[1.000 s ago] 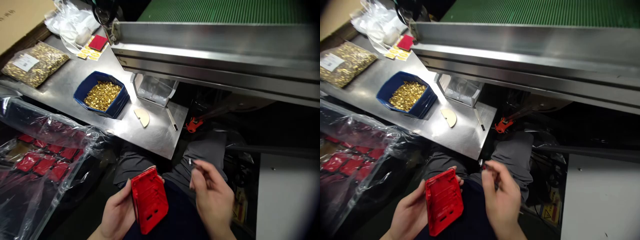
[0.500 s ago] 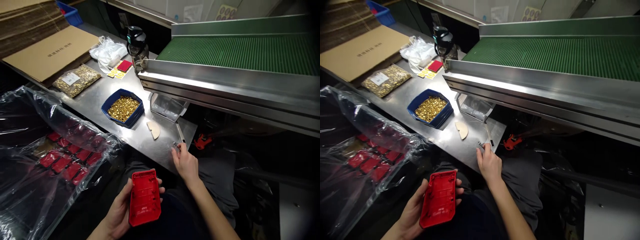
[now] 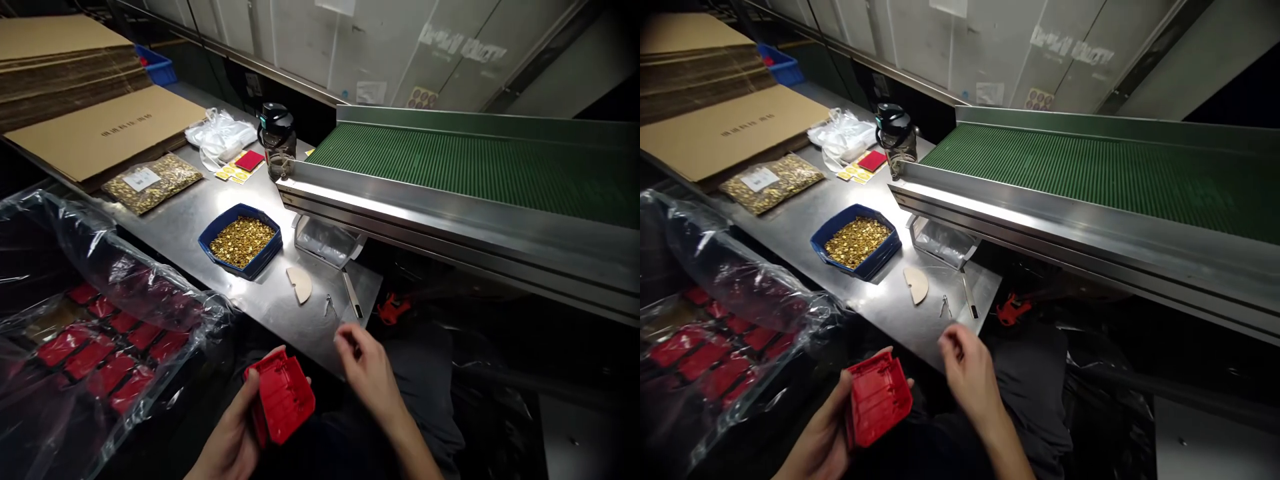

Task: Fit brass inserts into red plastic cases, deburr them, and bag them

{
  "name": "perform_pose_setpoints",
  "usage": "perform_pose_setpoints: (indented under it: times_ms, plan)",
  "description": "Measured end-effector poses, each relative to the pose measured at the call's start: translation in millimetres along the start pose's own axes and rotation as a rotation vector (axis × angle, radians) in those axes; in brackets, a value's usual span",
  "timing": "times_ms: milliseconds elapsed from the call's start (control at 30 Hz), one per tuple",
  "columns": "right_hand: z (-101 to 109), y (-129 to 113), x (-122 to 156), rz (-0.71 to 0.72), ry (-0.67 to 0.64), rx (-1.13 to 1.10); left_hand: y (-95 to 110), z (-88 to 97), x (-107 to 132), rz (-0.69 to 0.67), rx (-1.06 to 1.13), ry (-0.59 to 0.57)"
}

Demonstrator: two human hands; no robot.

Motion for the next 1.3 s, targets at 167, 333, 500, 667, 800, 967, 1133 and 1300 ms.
perform_pose_setpoints:
  times_ms: [167,333,500,667,800,967,1133,1300]
  plan:
    - [-18.5,-57.9,43.9,0.391,-0.228,-0.225,-2.4,-6.9,-12.9,0.078,-0.012,0.097]
    - [-23.5,-44.7,38.2,0.208,-0.159,-0.534,-2.2,-9.5,-10.6,0.067,-0.037,-0.006]
    - [-52.2,-25.5,41.6,-0.24,-0.12,-1.469,-7.8,-8.2,-11.1,-0.035,0.005,-0.35]
    - [-80.2,-40.7,54.2,-0.346,-0.276,-1.903,-3.8,-15.3,-11.2,-0.03,0.043,-0.594]
    - [-80.6,-51.4,57.6,-0.358,-0.459,-1.788,-0.8,-22.5,-7.2,0.144,0.138,-0.585]
    - [-97.3,-45.5,60.2,-0.307,-0.478,-1.571,-1.0,-14.5,0.1,0.152,0.241,-0.475]
    - [-80.6,-11.3,39.6,-0.185,-0.274,-0.704,5.1,8.0,0.1,0.067,0.239,-0.303]
    - [-28.9,-30.1,-53.3,-0.066,0.099,0.073,10.6,17.5,3.3,-0.002,0.237,-0.233]
Point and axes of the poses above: each hand's wrist, its own x-axis away from the middle knuckle, its own z-axis out of the back of the hand, y = z × x, the point moved 7 cm from there along -x, towards the middle knuckle, and after that the axes turned 3 degrees about z, right-handed, at the moved point
